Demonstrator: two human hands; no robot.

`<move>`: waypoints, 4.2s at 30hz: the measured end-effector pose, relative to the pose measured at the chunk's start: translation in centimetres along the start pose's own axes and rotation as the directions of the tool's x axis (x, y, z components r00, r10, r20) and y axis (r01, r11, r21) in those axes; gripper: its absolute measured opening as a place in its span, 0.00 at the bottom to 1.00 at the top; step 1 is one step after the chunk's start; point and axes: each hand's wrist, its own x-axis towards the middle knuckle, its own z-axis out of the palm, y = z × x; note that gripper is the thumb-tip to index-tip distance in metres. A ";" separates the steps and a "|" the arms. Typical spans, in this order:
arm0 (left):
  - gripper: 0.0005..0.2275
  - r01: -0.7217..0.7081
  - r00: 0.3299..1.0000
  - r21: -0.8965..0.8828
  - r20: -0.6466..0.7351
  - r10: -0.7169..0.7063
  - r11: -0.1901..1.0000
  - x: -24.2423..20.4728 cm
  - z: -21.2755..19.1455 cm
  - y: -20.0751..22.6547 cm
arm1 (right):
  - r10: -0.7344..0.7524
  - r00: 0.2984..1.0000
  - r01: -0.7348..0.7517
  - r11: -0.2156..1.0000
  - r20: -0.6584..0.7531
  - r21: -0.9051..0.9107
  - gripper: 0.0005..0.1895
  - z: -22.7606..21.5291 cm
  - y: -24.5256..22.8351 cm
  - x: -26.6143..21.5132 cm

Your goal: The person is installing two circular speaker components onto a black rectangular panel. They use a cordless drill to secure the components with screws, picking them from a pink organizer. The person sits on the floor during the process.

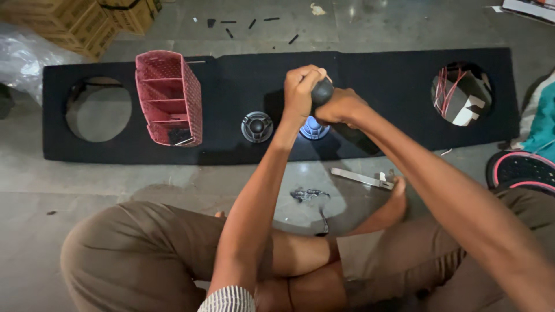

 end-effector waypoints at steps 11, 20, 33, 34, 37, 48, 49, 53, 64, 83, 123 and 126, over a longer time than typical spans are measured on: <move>0.11 0.015 0.999 -0.175 -0.044 -0.023 0.984 -0.7 -1.1 -0.1 | -0.026 1.000 0.024 0.975 -0.008 -0.222 0.27 -0.7 -1.1 1.2; 0.11 -0.002 1.000 -0.162 -0.012 0.000 0.987 -0.6 -1.7 -0.6 | 0.008 1.000 -0.008 0.981 0.002 -0.196 0.26 -0.3 -1.7 0.3; 0.10 -0.065 0.991 -0.035 -0.119 0.060 0.997 -2.6 -1.2 0.4 | -0.034 0.999 0.040 0.930 0.022 -0.365 0.34 -0.8 -1.0 1.0; 0.10 -0.048 0.993 -0.067 -0.108 0.041 0.997 -2.6 -1.2 0.2 | -0.036 0.999 0.037 0.934 0.009 -0.357 0.34 -0.9 -1.0 1.0; 0.09 0.004 0.997 -0.131 -0.079 -0.015 0.991 -2.0 -1.2 -0.6 | 0.027 0.999 -0.012 0.953 0.047 -0.302 0.28 -0.6 -0.8 1.0; 0.08 -0.051 0.996 0.007 -0.072 0.051 0.999 -5.2 0.7 0.5 | -0.106 0.990 0.138 0.846 0.091 -0.514 0.36 -0.4 3.2 4.0; 0.08 -0.045 0.998 0.073 -0.050 0.049 0.996 -5.8 0.7 0.7 | -0.113 0.990 0.142 0.849 0.087 -0.509 0.37 -0.1 3.8 4.0; 0.11 -0.159 0.978 0.371 -0.070 0.199 0.915 -5.1 -1.8 2.7 | -0.137 0.990 0.137 0.900 0.028 -0.414 0.37 1.0 5.5 4.7; 0.10 0.636 0.599 0.757 -0.606 0.524 0.148 -8.7 -22.5 0.8 | -0.271 0.962 0.271 0.958 -0.017 0.097 0.29 5.0 9.5 6.7; 0.09 0.592 0.798 0.767 -0.602 0.042 -0.248 -7.7 -30.0 0.4 | -0.143 0.980 0.143 0.990 -0.138 -0.010 0.32 7.1 8.2 1.5; 0.05 -0.126 0.907 0.922 -0.043 0.420 0.366 -7.1 -9.3 7.3 | -0.076 0.907 0.182 0.958 -0.414 0.222 0.26 5.4 12.9 -1.2; 0.07 -0.290 0.911 0.797 0.060 0.408 0.530 -6.9 -2.7 3.3 | -0.180 0.889 0.291 0.932 -0.421 0.216 0.22 4.6 11.4 -1.8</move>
